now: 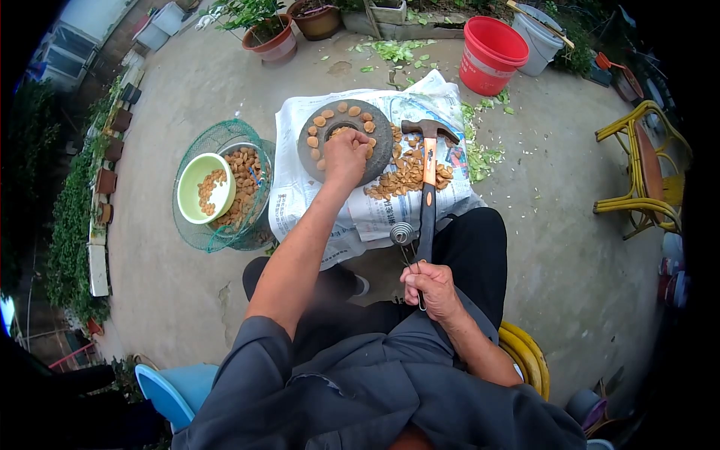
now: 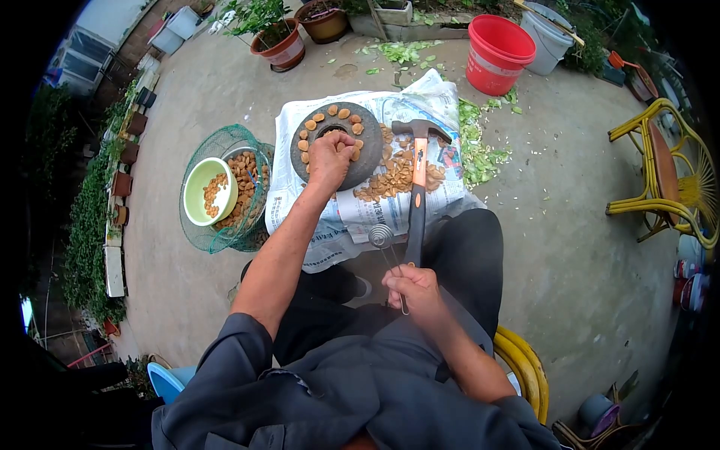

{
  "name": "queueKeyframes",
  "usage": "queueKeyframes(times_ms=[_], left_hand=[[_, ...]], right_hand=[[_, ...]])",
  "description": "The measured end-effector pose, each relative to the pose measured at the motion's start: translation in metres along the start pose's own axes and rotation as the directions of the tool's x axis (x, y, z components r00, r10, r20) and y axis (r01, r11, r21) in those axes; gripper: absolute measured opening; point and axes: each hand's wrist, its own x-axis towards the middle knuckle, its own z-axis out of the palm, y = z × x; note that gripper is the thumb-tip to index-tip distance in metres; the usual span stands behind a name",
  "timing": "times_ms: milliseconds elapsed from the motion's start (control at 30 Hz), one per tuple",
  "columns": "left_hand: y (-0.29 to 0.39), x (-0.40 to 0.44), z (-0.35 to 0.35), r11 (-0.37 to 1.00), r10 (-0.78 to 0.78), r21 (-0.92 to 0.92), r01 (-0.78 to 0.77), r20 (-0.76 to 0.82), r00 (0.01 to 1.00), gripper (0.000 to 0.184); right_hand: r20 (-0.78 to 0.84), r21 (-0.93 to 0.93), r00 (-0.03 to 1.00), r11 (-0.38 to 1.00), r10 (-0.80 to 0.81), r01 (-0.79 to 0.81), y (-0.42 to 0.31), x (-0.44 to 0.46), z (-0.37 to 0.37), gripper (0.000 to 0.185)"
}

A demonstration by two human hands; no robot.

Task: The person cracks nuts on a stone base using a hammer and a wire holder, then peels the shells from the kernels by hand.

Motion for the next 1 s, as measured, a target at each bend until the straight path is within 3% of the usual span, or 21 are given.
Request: queueKeyframes(times_ms=[167,267,367,467,667,867,1000], left_hand=[[-0.008,0.006,0.002,0.958,-0.209,-0.186,0.219,0.071,0.975,0.008],[-0.020,0.009,0.006,0.955,-0.208,-0.206,0.214,0.050,0.977,0.010],[-0.003,0.008,-0.002,0.983,-0.179,0.051,0.176,0.044,0.983,0.006],[0.000,0.015,0.003,0.984,-0.109,0.146,0.104,0.026,0.994,0.005],[-0.001,0.023,0.012,0.980,-0.200,0.025,0.199,0.026,0.980,0.006],[-0.007,0.015,0.006,0.997,-0.016,0.081,0.016,0.002,1.000,0.009],[-0.007,0.011,0.001,0.999,0.009,0.040,-0.007,-0.043,0.999,0.013]], right_hand=[[-0.011,0.013,1.000,1.000,0.010,-0.010,0.001,0.000,-0.001,0.010],[-0.009,0.020,1.000,1.000,0.011,-0.011,0.002,0.000,-0.001,0.010],[-0.009,0.013,1.000,1.000,0.012,-0.012,0.002,0.001,-0.001,0.010],[-0.009,0.007,1.000,1.000,0.014,-0.014,0.004,0.003,-0.002,0.010],[-0.022,0.019,1.000,1.000,0.019,-0.019,0.002,0.002,-0.002,0.010],[-0.008,0.027,1.000,1.000,0.017,-0.017,0.003,0.002,-0.003,0.011],[-0.013,0.017,1.000,1.000,0.022,-0.021,0.002,0.002,-0.003,0.011]])
